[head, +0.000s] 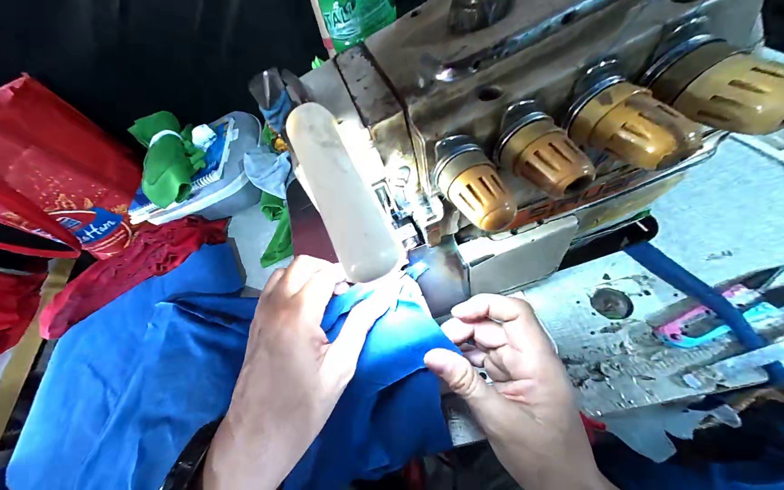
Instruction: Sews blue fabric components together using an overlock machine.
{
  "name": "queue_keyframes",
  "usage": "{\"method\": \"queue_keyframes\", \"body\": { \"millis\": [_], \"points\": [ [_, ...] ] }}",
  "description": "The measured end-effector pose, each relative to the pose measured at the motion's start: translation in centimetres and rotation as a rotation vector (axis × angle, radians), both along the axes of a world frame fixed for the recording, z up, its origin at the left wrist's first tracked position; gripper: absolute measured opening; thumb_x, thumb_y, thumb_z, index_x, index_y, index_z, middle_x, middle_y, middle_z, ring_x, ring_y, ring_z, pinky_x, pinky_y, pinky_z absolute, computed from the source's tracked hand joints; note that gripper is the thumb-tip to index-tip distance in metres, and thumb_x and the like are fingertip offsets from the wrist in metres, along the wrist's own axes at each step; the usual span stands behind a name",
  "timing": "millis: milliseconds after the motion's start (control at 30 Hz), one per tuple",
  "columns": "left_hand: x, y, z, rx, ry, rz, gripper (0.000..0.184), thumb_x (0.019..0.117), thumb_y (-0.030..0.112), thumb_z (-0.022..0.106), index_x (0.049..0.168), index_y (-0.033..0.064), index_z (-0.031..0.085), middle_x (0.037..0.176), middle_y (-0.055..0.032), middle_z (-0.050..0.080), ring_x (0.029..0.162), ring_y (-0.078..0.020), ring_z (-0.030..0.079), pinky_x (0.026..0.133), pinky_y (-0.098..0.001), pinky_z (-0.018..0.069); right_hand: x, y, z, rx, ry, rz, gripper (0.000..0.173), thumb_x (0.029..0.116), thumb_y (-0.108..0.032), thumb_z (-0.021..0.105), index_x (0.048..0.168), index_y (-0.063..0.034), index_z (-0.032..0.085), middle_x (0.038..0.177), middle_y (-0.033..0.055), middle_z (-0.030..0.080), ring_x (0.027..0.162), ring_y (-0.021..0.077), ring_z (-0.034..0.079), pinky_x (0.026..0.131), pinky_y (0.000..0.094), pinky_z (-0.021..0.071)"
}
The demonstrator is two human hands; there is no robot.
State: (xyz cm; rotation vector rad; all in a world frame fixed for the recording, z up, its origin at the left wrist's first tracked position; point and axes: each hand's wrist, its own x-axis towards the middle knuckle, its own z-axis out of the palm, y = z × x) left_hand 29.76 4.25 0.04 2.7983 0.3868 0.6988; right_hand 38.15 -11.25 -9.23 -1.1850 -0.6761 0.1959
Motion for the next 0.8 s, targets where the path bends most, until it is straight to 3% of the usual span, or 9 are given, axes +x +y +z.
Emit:
{"method": "queue_keyframes", "body": {
  "millis": [67, 133, 267, 367, 433, 533, 633, 800],
  "points": [
    [0.1, -0.1, 0.2, -0.006, 0.026, -0.005, 0.016, 0.0935, 0.029, 0.064, 0.095, 0.0145, 0.072, 0.086, 0.0086, 0.064, 0.083, -0.0006, 0.059, 0.076, -0.0192, 0.048, -0.1, 0.1, 0.0, 0.023, 0.01, 0.0, 0.028, 0.0937, -0.02, 0.073, 0.117, -0.0164, 0.059, 0.09, -0.0066, 0.069, 0.081, 0.0023, 0.069, 0.072, 0.0178, 0.0605],
    [0.0, -0.2, 0.4, -0.013, 0.035, -0.039, 0.018, 0.095, 0.025, 0.061, 0.09, 0.0118, 0.074, 0.084, 0.0064, 0.065, 0.082, -0.0031, 0.058, 0.075, -0.022, 0.0458, -0.3, 0.0, 0.0, 0.032, 0.008, -0.014, 0.028, 0.0912, -0.019, 0.075, 0.115, -0.0173, 0.061, 0.09, -0.0075, 0.069, 0.081, 0.0017, 0.069, 0.073, 0.0173, 0.0606],
    [-1.5, -0.8, 0.8, -0.274, -0.015, -0.17, 0.014, 0.103, 0.023, 0.054, 0.102, 0.0156, 0.065, 0.097, 0.0088, 0.063, 0.092, 0.0002, 0.06, 0.081, -0.0168, 0.0501, -0.8, -0.4, -0.2, 0.056, 0.004, -0.008, 0.031, 0.0879, -0.018, 0.078, 0.114, -0.0199, 0.062, 0.092, -0.0085, 0.07, 0.083, 0.0012, 0.069, 0.075, 0.0167, 0.06],
    [-3.1, -1.8, 0.9, -0.555, -0.078, -0.181, 0.011, 0.1053, 0.025, 0.054, 0.104, 0.0193, 0.062, 0.084, 0.0102, 0.061, 0.074, 0.0033, 0.058, 0.065, -0.0109, 0.0483, -1.3, -0.7, 0.1, 0.086, 0.022, 0.045, 0.032, 0.0873, -0.018, 0.079, 0.115, -0.0205, 0.062, 0.091, -0.0084, 0.07, 0.083, 0.0011, 0.069, 0.075, 0.0166, 0.0595],
    [-4.1, -2.3, 0.6, -0.648, -0.101, -0.133, 0.01, 0.1061, 0.023, 0.052, 0.106, 0.0193, 0.062, 0.08, 0.0085, 0.06, 0.07, 0.0019, 0.057, 0.063, -0.0117, 0.048, -1.6, -0.9, 0.4, 0.091, 0.058, 0.086, 0.034, 0.0859, -0.017, 0.08, 0.115, -0.0191, 0.062, 0.091, -0.0071, 0.07, 0.081, 0.0018, 0.069, 0.074, 0.0174, 0.0597],
    [-5.6, -2.6, -0.2, -0.853, -0.124, -0.076, 0.014, 0.1041, 0.022, 0.056, 0.116, 0.019, 0.064, 0.091, 0.0043, 0.067, 0.079, -0.0027, 0.065, 0.071, -0.0173, 0.0548, -2.2, -1.2, 1.1, 0.032, 0.108, 0.108, 0.034, 0.0831, -0.012, 0.08, 0.113, -0.0131, 0.063, 0.089, -0.0054, 0.071, 0.079, 0.0033, 0.069, 0.072, 0.0188, 0.0601],
    [-6.8, -2.8, -1.4, -1.081, -0.188, -0.098, 0.033, 0.0947, 0.018, 0.071, 0.127, 0.0161, 0.065, 0.109, -0.0018, 0.073, 0.098, -0.0087, 0.07, 0.086, -0.0248, 0.0584, -2.4, -0.9, 0.2, 0.041, 0.034, 0.133, 0.031, 0.0869, -0.017, 0.079, 0.114, -0.0163, 0.064, 0.089, -0.0065, 0.069, 0.081, 0.0024, 0.068, 0.075, 0.0181, 0.0596],
    [-7.4, -3.8, -3.3, -1.117, -0.358, 0.049, 0.029, 0.0892, 0.008, 0.073, 0.118, 0.0127, 0.071, 0.103, -0.0043, 0.074, 0.092, -0.0107, 0.072, 0.083, -0.0267, 0.0604, -2.8, -1.0, -0.4, 0.048, -0.114, 0.168, 0.024, 0.091, -0.022, 0.075, 0.111, -0.0153, 0.064, 0.087, -0.0072, 0.069, 0.081, 0.0002, 0.068, 0.076, 0.0165, 0.059]
  ]
}}
